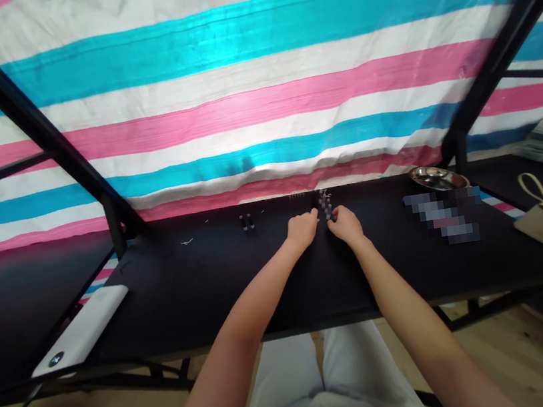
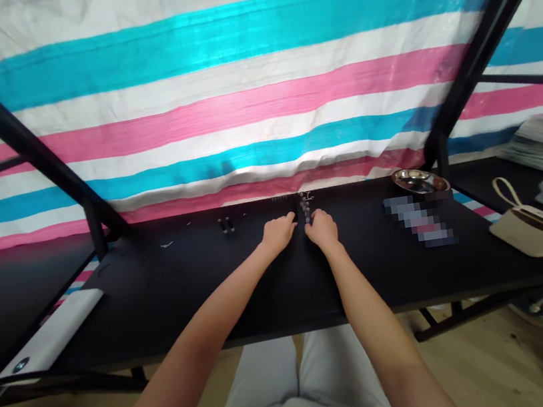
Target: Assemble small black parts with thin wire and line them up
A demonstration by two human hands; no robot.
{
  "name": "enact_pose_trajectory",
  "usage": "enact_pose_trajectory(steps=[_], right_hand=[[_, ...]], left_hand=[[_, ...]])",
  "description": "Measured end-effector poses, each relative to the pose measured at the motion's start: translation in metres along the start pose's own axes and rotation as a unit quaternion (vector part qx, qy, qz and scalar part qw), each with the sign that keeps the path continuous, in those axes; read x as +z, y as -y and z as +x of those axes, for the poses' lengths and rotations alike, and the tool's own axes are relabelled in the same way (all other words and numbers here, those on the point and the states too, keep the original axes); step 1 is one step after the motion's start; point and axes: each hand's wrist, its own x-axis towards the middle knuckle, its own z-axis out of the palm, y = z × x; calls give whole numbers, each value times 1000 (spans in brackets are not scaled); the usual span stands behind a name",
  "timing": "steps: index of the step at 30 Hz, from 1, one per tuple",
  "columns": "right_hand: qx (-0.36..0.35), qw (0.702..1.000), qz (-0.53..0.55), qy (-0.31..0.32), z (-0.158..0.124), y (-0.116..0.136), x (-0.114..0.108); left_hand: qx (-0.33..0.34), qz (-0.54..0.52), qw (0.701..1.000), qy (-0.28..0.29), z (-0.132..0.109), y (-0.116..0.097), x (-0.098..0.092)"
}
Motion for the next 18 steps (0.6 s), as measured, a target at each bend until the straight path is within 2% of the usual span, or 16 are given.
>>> enact_pose_trajectory(steps=[4, 7, 10, 14, 18], right_hand=[[-4, 1000, -13, -5, -3, 5, -1], [-3, 1000, -20, -13, -4, 7, -1], [3, 999, -31, -14, -4, 8, 0], [9, 999, -38, -15, -3, 9, 2], [4, 999, -29, -31, -2, 8, 3]], left_hand=[[-25, -33, 999, -18, -2, 5, -3], [-51, -77, 995, -37, -10, 13, -12], [-56, -125, 986, -94, -22, 24, -26], [-42, -194, 958, -207, -43, 40, -42], [-33, -269, 927, -260, -61, 52, -47]])
